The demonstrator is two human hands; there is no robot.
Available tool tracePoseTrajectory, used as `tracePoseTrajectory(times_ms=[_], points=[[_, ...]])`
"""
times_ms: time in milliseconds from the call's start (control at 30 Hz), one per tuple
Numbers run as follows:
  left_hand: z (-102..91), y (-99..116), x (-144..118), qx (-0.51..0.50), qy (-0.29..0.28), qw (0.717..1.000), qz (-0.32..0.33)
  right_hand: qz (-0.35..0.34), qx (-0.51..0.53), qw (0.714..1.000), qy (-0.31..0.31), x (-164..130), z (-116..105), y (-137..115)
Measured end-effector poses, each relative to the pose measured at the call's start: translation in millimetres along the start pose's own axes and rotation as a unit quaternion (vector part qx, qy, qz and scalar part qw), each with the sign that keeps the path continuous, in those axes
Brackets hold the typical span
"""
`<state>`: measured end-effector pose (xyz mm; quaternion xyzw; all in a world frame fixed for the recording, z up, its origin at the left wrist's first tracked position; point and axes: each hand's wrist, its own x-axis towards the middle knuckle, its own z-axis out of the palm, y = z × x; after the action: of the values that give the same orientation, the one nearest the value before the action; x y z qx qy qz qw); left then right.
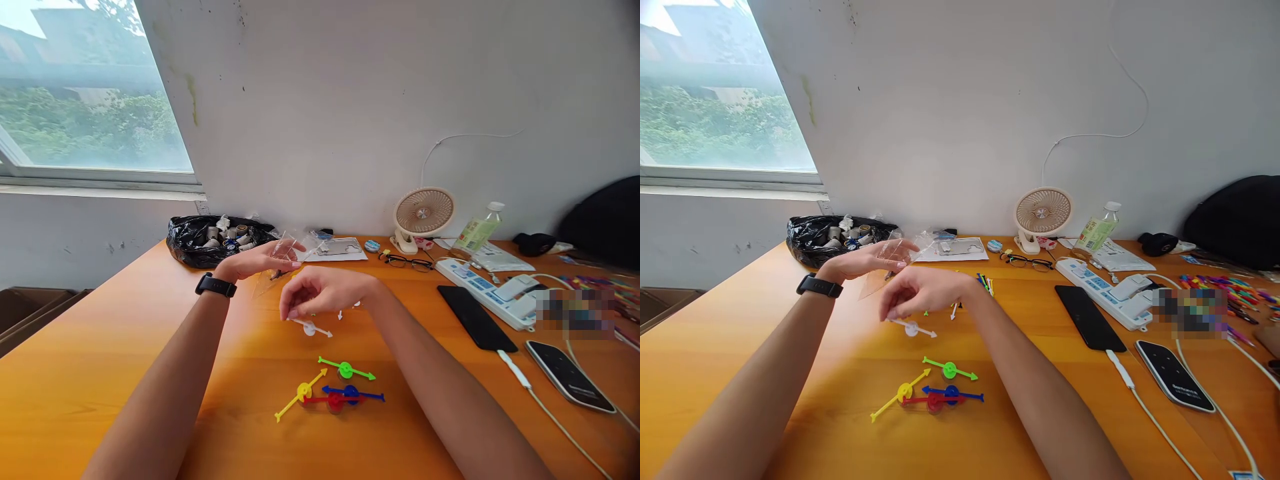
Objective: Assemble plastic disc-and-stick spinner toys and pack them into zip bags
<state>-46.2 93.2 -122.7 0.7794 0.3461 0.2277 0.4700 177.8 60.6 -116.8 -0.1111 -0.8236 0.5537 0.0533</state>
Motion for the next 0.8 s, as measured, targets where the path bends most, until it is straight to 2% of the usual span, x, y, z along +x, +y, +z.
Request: tracePoseTrajectory(times_ms=[67,133,200,267,367,433,500,733,800], points=[[-1.0,-1.4,0.3,-0.006,-0.008,1.0,0.017,-0.03,0.017,0.995,0.089,-7.5,-4.4,-11.1],[-1.9,-3.6,0.9,-0.016,-0.012,1.0,0.023,-0.076,0.02,0.973,0.215,-16.2,-11.6,-21.5],[-2.3,-5.6,1.7,-0.025,-0.013,0.999,0.014,-0.138,0.012,0.923,0.36,-25.3,-21.8,-28.2],[-1.6,-6.6,2.7,-0.036,-0.021,0.999,0.01,-0.194,0.0,0.853,0.484,-33.5,-33.6,-29.9],[1.8,-5.2,5.1,-0.056,-0.04,0.997,0.028,-0.233,-0.033,0.773,0.589,-41.4,-48.3,-25.1],[4.9,-3.2,7.2,-0.07,-0.054,0.995,0.038,-0.231,-0.06,0.749,0.618,-42.7,-53.0,-20.3],[7.9,-1.3,9.3,-0.078,-0.068,0.994,0.047,-0.217,-0.079,0.746,0.625,-41.1,-53.7,-16.1],[14.0,3.6,12.7,-0.119,-0.101,0.985,0.069,-0.179,-0.109,0.768,0.605,-31.9,-49.5,-6.7],[14.0,3.6,12.9,-0.125,-0.101,0.985,0.065,-0.171,-0.106,0.785,0.586,-31.9,-48.8,-6.0]])
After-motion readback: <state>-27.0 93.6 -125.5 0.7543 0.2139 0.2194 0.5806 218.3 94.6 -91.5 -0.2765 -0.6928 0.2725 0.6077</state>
